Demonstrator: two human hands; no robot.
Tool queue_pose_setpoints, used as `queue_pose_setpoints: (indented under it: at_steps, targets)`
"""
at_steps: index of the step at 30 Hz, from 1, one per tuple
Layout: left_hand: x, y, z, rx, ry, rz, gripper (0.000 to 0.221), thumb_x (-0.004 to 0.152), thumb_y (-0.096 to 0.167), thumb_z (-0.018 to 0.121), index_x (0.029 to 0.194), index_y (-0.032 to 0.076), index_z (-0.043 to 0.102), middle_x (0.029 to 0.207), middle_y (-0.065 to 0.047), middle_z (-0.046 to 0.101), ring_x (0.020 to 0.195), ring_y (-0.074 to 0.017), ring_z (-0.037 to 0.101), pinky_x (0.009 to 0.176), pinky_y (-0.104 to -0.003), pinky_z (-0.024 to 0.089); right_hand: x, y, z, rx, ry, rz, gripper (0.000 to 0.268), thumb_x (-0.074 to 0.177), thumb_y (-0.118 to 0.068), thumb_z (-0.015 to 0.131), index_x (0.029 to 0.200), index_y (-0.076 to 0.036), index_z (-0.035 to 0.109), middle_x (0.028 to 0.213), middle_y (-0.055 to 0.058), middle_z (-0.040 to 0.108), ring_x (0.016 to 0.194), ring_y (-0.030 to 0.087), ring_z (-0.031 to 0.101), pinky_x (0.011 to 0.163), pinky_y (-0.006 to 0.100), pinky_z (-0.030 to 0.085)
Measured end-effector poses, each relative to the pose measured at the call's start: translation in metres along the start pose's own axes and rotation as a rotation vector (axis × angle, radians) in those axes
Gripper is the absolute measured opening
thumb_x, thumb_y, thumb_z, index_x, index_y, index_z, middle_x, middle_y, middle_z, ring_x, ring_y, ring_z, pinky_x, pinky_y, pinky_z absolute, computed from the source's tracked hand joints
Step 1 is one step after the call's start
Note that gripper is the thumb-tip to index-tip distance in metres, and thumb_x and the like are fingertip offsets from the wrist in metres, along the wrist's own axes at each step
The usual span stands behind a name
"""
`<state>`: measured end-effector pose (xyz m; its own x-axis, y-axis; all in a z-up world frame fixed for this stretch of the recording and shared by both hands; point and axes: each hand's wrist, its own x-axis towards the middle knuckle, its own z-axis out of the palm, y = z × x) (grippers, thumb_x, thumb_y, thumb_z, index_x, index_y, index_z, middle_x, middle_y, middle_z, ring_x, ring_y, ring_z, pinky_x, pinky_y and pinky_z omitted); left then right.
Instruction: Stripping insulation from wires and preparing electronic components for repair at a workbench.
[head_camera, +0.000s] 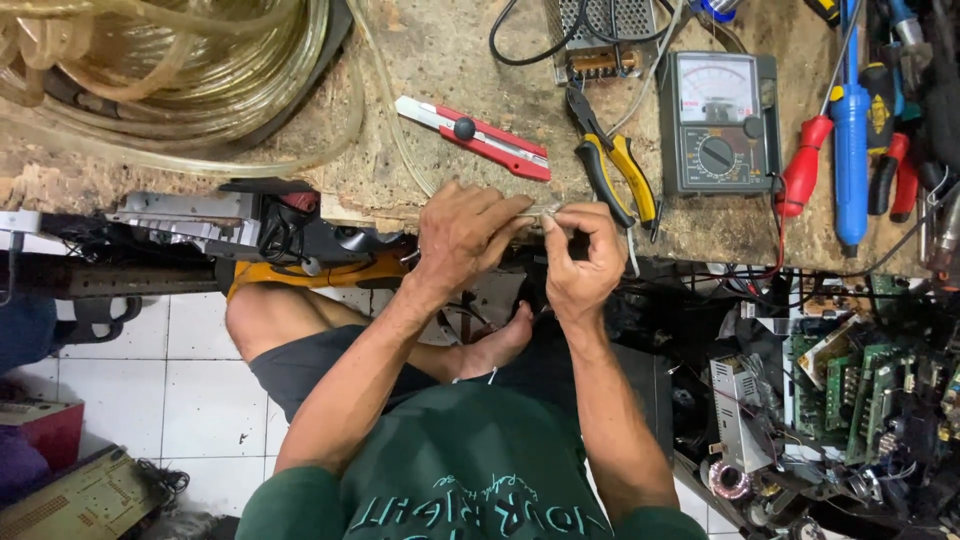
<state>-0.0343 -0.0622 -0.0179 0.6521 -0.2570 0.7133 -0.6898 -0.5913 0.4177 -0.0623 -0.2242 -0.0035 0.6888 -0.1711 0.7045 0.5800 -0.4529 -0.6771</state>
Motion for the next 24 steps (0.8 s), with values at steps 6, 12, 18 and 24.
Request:
queue_pose_setpoints:
  at_steps: [6,12,18,24]
  targets:
    - [-0.002,-0.001,-0.001,-0.002,0.022,0.001,0.014,0.100,0.035,0.067,0.105,0.023,0.074,0.067,0.003,0.051,0.060,-0.0172,0.056,0.067,-0.030,0.047,-0.003,-0.003,-0.003,0.085,-0.026,0.101,0.012,0.095,0.000,0.077,0.093,0.006,0.066,0.083,0.019,0.065,0.071,0.023,0.060,0.068,0.039,0.051]
    - [-0.006,-0.005,0.002,-0.016,0.029,0.002,0.016,0.101,0.035,0.066,0.106,0.024,0.075,0.067,0.004,0.052,0.060,-0.0157,0.054,0.068,-0.029,0.046,-0.004,-0.001,-0.011,0.175,-0.036,0.199,0.008,0.102,-0.001,0.065,0.101,0.007,0.064,0.090,0.019,0.066,0.080,0.021,0.062,0.074,0.038,0.052]
    - [-0.001,-0.004,-0.005,-0.032,0.024,0.062,0.014,0.102,0.031,0.066,0.108,0.021,0.073,0.070,0.002,0.050,0.062,-0.0185,0.055,0.068,-0.031,0.046,0.021,-0.001,-0.025,0.169,-0.228,0.090,0.013,0.098,0.006,0.070,0.108,0.013,0.068,0.100,0.026,0.072,0.091,0.030,0.072,0.075,0.038,0.059]
    - [-0.003,-0.006,-0.005,-0.049,0.022,0.072,0.015,0.103,0.031,0.065,0.107,0.018,0.073,0.072,0.000,0.052,0.064,-0.0203,0.056,0.068,-0.032,0.047,0.038,0.000,-0.027,0.148,-0.340,0.000,0.010,0.091,0.009,0.077,0.100,0.011,0.073,0.092,0.024,0.075,0.083,0.033,0.073,0.072,0.041,0.059]
